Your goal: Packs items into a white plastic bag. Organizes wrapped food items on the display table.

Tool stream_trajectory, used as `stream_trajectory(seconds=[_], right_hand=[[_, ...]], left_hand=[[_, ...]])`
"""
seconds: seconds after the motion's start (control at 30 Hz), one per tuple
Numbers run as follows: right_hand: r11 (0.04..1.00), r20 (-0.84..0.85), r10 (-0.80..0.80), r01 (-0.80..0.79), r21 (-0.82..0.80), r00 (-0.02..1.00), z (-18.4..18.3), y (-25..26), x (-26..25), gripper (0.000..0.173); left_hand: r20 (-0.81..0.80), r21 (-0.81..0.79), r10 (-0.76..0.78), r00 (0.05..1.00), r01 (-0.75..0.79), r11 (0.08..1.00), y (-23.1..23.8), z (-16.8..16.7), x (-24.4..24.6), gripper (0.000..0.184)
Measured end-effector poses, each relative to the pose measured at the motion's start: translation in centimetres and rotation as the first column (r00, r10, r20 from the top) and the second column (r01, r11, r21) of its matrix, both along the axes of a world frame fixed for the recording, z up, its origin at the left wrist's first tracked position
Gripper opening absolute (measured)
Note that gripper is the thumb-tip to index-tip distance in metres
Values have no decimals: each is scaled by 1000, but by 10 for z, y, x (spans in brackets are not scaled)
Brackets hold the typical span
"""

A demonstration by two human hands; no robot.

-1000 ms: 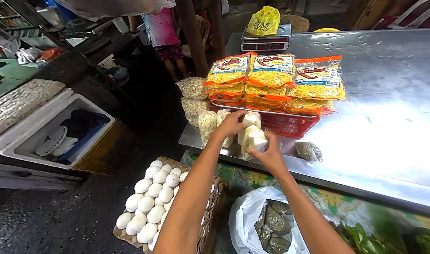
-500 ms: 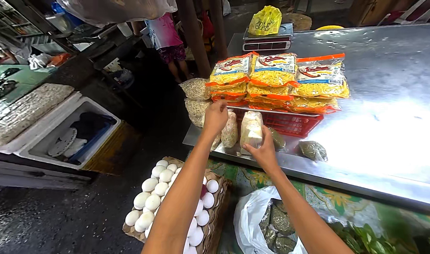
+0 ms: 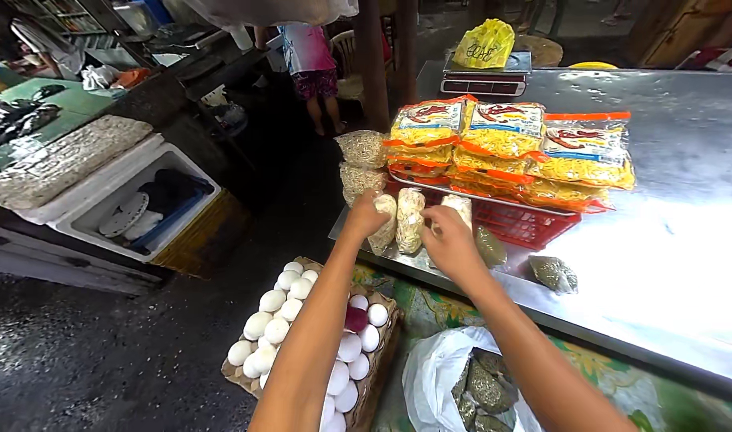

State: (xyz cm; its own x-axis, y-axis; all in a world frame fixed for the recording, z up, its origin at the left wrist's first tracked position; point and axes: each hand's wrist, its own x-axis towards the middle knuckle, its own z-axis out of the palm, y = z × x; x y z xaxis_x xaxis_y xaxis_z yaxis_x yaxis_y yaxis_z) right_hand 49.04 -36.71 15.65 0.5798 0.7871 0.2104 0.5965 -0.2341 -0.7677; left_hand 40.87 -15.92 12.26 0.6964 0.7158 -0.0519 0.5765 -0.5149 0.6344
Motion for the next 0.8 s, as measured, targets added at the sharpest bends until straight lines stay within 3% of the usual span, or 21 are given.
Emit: stream_trajectory(seconds=[0.13, 0.2, 0.27, 0.37, 0.47, 0.57, 0.7, 0.8], right_hand=[[909, 46, -27, 43, -415, 999, 8, 81, 19, 46], [834, 35, -82, 88, -544, 996, -1, 111, 24, 55], [780, 47, -137, 137, -611, 989, -12, 129, 27, 69], [761, 88, -218, 226, -608, 972, -26, 140, 25, 79], [791, 100, -230, 246, -560, 968, -31, 138, 28, 79], [882, 37, -126, 129, -454, 991, -24, 124, 34, 71], [963, -71, 113, -127, -238, 991, -26, 104, 58, 65], [911, -46, 178, -182, -370, 983, -29, 110, 63, 43]], left_hand=[[-45, -1, -1, 999, 0, 1000, 3, 2, -22, 68], [-49, -33, -22, 999, 20, 999, 4, 2, -28, 79], [-57, -51, -62, 996, 59, 997, 3, 1, -31, 75], [-64, -68, -52, 997, 48, 997, 1, -3, -31, 71], [-63, -63, -20, 998, 16, 998, -5, -14, -28, 90], [24, -60, -16, 1000, 18, 998, 1, -17, -34, 80], [171, -63, -162, 972, 175, 983, 23, -11, -53, 68], [124, -2, -310, 943, 312, 950, 32, -9, -59, 63]])
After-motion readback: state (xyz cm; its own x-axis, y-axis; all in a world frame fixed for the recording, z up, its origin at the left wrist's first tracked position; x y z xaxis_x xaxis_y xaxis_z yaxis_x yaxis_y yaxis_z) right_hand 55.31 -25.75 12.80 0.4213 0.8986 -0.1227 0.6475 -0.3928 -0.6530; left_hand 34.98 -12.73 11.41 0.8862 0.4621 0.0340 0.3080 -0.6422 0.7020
